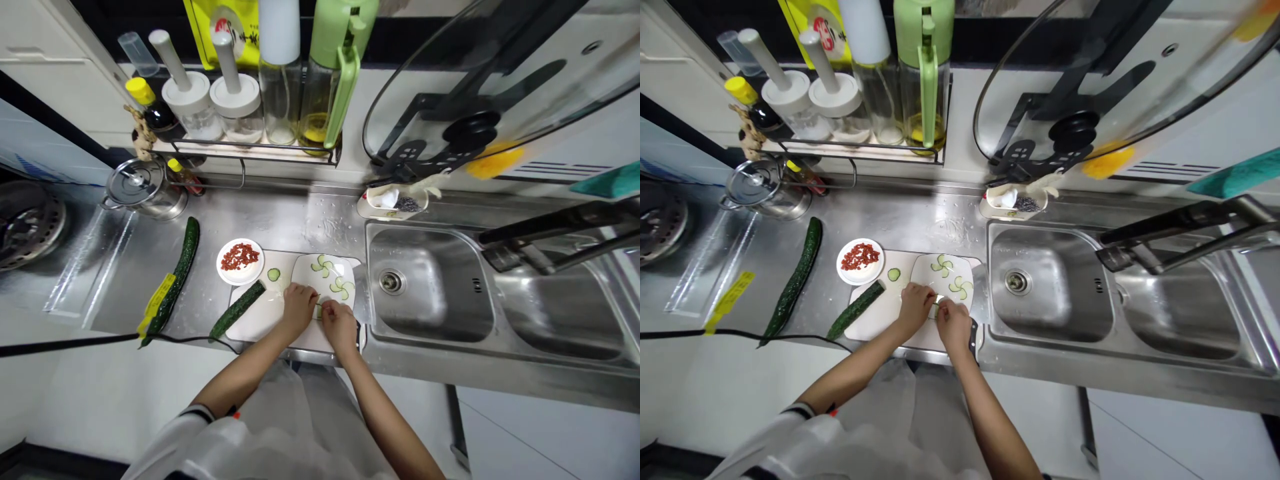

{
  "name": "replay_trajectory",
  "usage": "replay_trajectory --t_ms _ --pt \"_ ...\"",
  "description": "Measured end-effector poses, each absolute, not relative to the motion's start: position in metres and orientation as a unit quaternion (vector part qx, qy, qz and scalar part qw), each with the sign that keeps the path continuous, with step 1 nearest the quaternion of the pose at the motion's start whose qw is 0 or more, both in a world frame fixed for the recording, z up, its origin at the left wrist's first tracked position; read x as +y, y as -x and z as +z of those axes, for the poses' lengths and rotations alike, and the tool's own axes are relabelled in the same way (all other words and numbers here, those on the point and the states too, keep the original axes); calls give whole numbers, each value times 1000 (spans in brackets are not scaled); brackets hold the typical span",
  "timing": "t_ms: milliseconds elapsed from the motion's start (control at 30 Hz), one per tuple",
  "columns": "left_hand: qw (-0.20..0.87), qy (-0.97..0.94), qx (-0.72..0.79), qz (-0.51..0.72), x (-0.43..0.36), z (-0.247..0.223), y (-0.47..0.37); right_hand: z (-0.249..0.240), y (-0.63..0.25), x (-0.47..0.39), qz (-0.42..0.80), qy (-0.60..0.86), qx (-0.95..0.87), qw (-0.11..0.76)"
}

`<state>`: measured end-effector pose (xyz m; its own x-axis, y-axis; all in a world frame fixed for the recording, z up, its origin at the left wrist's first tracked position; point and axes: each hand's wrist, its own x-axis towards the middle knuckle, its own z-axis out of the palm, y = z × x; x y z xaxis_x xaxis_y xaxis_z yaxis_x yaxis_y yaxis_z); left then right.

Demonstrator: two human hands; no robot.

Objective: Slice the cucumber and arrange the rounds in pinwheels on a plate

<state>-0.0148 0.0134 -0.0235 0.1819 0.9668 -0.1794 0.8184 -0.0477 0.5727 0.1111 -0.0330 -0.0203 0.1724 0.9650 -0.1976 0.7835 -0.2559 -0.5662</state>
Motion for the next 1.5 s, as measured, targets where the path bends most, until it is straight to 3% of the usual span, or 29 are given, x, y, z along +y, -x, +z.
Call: replay_trajectory --t_ms 433,833,1500 --pt "276 -719 634 68 8 -24 7 -20 -108 -35 212 752 -619 82" --pt "240 -719 647 85 4 -24 7 -28 -117 -40 154 674 -707 150" --pt "234 -728 642 61 3 -21 6 -32 -121 -43 109 641 -750 121"
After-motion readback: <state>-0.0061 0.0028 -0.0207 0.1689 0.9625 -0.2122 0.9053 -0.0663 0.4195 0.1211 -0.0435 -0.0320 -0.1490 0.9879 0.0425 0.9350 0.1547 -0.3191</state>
